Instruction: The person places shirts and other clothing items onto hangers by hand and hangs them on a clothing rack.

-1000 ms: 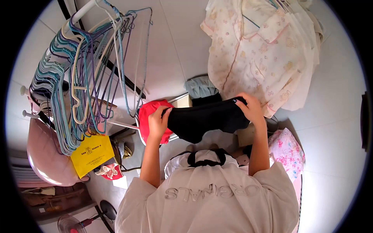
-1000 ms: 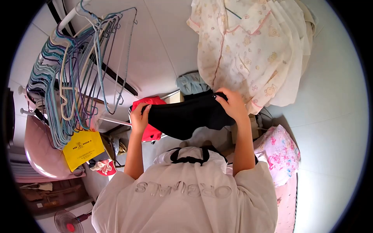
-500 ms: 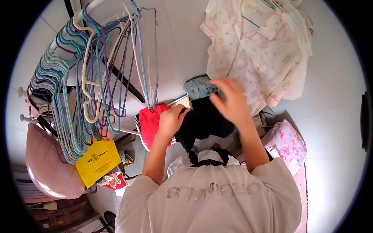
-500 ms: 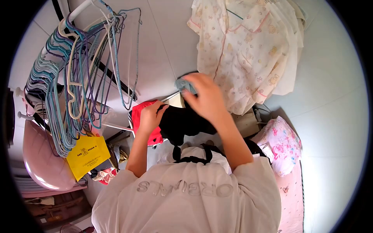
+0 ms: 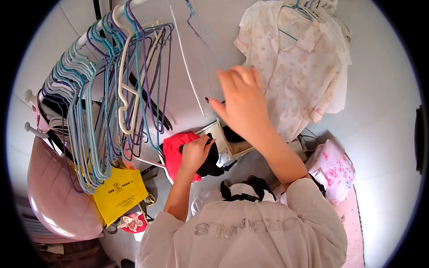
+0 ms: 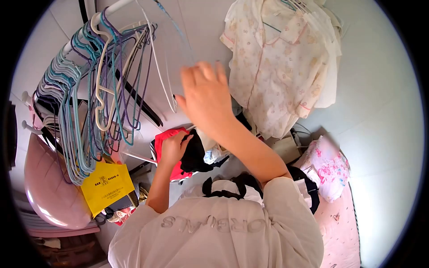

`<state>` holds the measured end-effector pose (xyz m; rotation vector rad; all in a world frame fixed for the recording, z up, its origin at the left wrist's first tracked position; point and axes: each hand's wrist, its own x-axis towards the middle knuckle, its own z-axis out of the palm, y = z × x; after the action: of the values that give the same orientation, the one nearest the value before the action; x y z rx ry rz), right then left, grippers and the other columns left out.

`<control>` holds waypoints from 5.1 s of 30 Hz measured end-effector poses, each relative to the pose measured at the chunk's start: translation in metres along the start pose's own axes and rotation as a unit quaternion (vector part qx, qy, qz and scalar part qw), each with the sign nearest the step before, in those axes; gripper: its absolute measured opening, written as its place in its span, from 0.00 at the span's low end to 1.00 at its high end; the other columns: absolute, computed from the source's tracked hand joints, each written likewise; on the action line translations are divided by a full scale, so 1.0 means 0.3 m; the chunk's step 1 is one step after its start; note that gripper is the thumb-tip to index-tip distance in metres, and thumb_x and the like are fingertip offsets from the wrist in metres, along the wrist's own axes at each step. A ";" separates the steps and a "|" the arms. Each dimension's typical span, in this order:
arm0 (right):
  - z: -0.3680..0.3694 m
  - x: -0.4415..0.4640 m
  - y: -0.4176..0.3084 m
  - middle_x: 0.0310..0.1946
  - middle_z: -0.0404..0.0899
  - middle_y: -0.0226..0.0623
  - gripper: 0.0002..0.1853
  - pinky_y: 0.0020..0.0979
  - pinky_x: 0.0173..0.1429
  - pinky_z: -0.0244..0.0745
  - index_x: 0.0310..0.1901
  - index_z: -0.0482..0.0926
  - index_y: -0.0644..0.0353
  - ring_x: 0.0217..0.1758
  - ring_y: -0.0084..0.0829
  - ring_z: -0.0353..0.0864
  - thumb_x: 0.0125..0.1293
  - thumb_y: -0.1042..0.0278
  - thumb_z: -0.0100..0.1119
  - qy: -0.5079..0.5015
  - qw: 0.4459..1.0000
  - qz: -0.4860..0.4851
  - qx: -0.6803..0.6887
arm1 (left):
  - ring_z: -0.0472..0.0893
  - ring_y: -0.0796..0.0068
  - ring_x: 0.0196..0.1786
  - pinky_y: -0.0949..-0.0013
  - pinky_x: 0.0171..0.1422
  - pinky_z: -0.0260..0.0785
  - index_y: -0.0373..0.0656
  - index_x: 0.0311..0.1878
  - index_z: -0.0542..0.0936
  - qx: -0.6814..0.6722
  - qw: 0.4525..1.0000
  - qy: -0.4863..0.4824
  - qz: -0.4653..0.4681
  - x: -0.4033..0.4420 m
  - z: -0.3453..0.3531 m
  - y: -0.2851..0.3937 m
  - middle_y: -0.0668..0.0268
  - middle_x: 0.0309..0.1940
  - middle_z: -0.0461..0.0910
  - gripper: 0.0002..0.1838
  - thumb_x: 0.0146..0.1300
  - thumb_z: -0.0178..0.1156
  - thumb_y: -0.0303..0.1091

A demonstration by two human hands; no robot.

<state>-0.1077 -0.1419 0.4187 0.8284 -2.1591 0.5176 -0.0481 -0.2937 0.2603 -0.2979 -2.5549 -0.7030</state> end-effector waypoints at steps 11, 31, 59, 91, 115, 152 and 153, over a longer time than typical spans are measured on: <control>0.149 0.013 -0.091 0.22 0.75 0.44 0.18 0.39 0.41 0.67 0.43 0.69 0.70 0.31 0.40 0.76 0.54 0.67 0.54 -0.093 0.994 0.059 0.006 | 0.72 0.57 0.18 0.61 0.20 0.62 0.40 0.26 0.71 -0.040 0.999 0.002 0.026 -0.007 -0.056 -0.029 0.58 0.13 0.70 0.10 0.54 0.58 0.35; -0.339 -0.459 0.207 0.18 0.72 0.26 0.10 0.14 0.19 0.50 0.39 0.77 0.68 0.16 0.11 0.58 0.58 0.75 0.49 0.046 0.849 0.354 0.389 | 0.73 0.54 0.23 0.65 0.29 0.65 0.37 0.33 0.74 -0.218 0.974 -0.054 -0.001 0.066 0.007 -0.077 0.52 0.22 0.73 0.05 0.55 0.56 0.29; -0.594 -1.410 0.281 0.08 0.62 0.24 0.13 0.18 0.21 0.53 0.35 0.76 0.71 0.10 0.14 0.54 0.56 0.68 0.55 0.116 0.682 0.524 0.497 | 0.71 0.84 0.26 0.83 0.28 0.61 0.36 0.35 0.80 -0.587 0.729 -0.224 -0.270 0.171 0.455 0.031 0.71 0.27 0.77 0.12 0.50 0.49 0.19; -0.683 -1.184 0.199 0.11 0.66 0.25 0.10 0.16 0.15 0.48 0.33 0.78 0.70 0.10 0.12 0.56 0.54 0.71 0.54 0.106 0.763 0.543 0.333 | 0.73 0.62 0.30 0.64 0.35 0.66 0.43 0.36 0.79 -0.093 0.962 -0.034 0.255 0.302 0.331 0.250 0.64 0.25 0.72 0.10 0.47 0.60 0.27; -0.477 -1.147 0.116 0.14 0.66 0.22 0.09 0.15 0.18 0.52 0.37 0.78 0.67 0.14 0.10 0.59 0.58 0.76 0.49 0.110 0.790 0.533 0.282 | 0.73 0.62 0.25 0.66 0.30 0.64 0.43 0.39 0.79 -0.176 0.965 0.031 0.193 0.324 0.354 0.344 0.61 0.23 0.72 0.09 0.53 0.57 0.29; -0.560 -1.223 0.001 0.16 0.71 0.29 0.08 0.17 0.23 0.60 0.34 0.77 0.70 0.19 0.15 0.66 0.55 0.81 0.48 0.191 0.801 0.533 0.196 | 0.63 0.85 0.24 0.78 0.29 0.59 0.31 0.35 0.76 -0.348 0.924 -0.148 0.064 0.470 0.453 0.325 0.72 0.16 0.68 0.13 0.59 0.56 0.36; -0.554 -1.216 -0.004 0.17 0.72 0.30 0.09 0.18 0.24 0.61 0.35 0.78 0.69 0.19 0.15 0.67 0.54 0.81 0.48 0.191 0.801 0.532 0.195 | 0.63 0.85 0.24 0.78 0.29 0.60 0.32 0.36 0.76 -0.346 0.923 -0.154 0.067 0.465 0.451 0.337 0.72 0.16 0.69 0.13 0.59 0.56 0.36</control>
<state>0.1618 0.0983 0.2446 -0.4133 -1.9646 1.5695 -0.1880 -0.1255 0.2697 -0.8624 -2.4306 -1.6008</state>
